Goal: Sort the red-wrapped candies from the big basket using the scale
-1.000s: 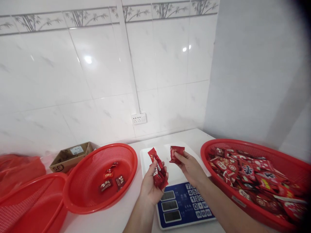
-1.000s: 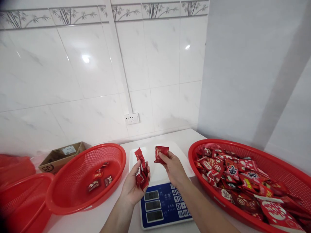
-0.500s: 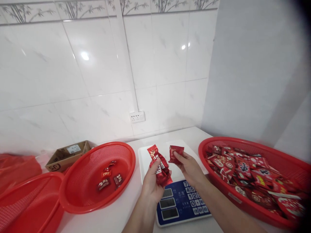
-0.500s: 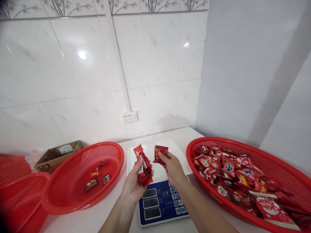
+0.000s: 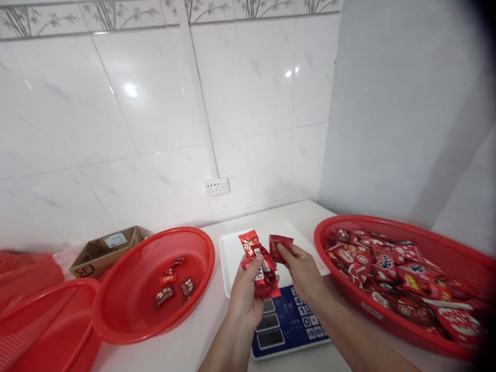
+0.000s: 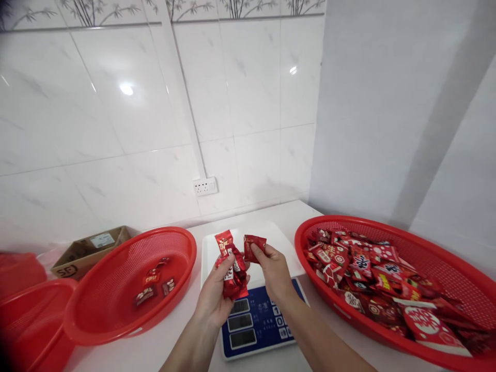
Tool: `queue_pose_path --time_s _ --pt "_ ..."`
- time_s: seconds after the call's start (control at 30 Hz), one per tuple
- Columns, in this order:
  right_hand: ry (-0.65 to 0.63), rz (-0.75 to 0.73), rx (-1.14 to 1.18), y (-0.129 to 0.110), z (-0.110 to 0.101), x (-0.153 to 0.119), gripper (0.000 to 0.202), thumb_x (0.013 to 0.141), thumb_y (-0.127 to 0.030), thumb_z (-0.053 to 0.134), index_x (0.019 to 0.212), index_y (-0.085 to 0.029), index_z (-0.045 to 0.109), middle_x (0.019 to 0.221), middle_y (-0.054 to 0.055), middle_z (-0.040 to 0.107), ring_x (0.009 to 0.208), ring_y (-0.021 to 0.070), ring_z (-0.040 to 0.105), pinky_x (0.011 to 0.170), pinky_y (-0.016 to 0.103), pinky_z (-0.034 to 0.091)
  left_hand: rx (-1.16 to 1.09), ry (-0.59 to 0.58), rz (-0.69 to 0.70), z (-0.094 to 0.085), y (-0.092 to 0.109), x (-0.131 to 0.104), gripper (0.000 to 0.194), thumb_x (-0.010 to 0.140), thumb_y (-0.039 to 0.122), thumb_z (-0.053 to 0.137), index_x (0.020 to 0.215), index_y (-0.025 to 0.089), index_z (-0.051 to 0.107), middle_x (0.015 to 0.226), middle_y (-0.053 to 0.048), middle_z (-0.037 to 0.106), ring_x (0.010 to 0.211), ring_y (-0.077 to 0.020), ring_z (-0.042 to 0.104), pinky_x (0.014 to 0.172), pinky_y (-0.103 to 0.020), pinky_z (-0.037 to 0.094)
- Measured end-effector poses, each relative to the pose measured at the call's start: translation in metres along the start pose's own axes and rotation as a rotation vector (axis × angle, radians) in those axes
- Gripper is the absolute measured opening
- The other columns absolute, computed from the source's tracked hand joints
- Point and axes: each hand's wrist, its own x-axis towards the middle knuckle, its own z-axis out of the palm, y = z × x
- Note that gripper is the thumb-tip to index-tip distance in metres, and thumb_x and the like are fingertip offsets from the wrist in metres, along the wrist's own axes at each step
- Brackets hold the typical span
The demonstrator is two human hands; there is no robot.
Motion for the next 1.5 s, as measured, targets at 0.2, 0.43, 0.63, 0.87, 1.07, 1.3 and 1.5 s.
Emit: queue_pose_path --time_s 0.2,0.43,0.63,0.87,1.07,1.3,1.5 --pt "-0.028 -0.037 -0.096 -0.005 0.003 -0.007 0.028 0.065 -0.040 0.072 0.083 -0.018 0.072 0.074 0.003 0.070 0.075 0.0185 0.060 0.078 0.034 0.046 0.028 -0.015 0.044 0.002 -0.002 0.002 0.021 0.073 0.028 0.068 0.089 0.016 0.060 0.070 -0.003 0.068 0.064 -0.0149 0.066 0.064 -0.026 0.055" --pt "-0.098 0.045 -0.117 -0.013 -0.002 -0.009 0.033 0.066 -0.044 0.072 0.082 -0.015 0.071 0.073 0.004 0.069 0.073 0.0184 0.060 0.076 0.033 0.047 -0.005 0.011 0.039 0.000 -0.001 0.005 0.018 0.072 0.026 0.068 0.083 0.015 0.059 0.065 -0.004 0.067 0.060 -0.0154 0.066 0.062 -0.026 0.054" --pt "-0.079 -0.024 -0.227 -0.010 -0.007 -0.009 0.032 0.071 -0.047 0.067 0.069 -0.015 0.068 0.061 0.001 0.065 0.062 0.0150 0.054 0.063 0.028 0.042 0.005 0.009 0.015 0.000 0.000 0.002 0.016 0.074 0.025 0.066 0.082 0.015 0.057 0.064 -0.004 0.066 0.059 -0.0155 0.066 0.060 -0.026 0.053" --pt "-0.008 -0.065 -0.315 -0.004 -0.011 -0.007 0.036 0.068 -0.050 0.067 0.074 -0.015 0.071 0.068 0.004 0.068 0.068 0.0197 0.058 0.067 0.031 0.044 0.063 -0.031 0.076 -0.003 -0.002 0.000 0.027 0.066 0.029 0.073 0.085 0.018 0.058 0.067 0.001 0.064 0.056 -0.0106 0.061 0.061 -0.024 0.051" --pt "-0.029 -0.039 -0.391 -0.009 -0.008 -0.009 0.033 0.069 -0.048 0.066 0.082 -0.017 0.065 0.074 0.003 0.068 0.071 0.0192 0.059 0.065 0.030 0.046 0.136 -0.122 0.194 -0.002 -0.001 -0.001 0.027 0.068 0.031 0.071 0.090 0.019 0.060 0.078 -0.001 0.066 0.070 -0.0136 0.063 0.065 -0.023 0.048" --pt "-0.156 -0.081 -0.439 -0.009 0.002 -0.019 0.031 0.078 -0.050 0.056 0.074 -0.019 0.061 0.066 0.000 0.061 0.066 0.0164 0.054 0.062 0.026 0.042 0.109 -0.096 0.191 -0.002 -0.006 0.002 0.028 0.067 0.032 0.072 0.089 0.019 0.061 0.081 -0.001 0.068 0.075 -0.0145 0.064 0.070 -0.024 0.047" --pt "-0.198 -0.137 -0.573 -0.007 0.000 -0.024 0.040 0.084 -0.053 0.044 0.089 -0.020 0.065 0.081 0.004 0.064 0.078 0.0208 0.056 0.072 0.031 0.043 0.098 -0.141 0.151 -0.003 -0.006 0.000 0.027 0.069 0.030 0.071 0.091 0.020 0.060 0.081 -0.001 0.067 0.078 -0.0153 0.064 0.071 -0.025 0.047"
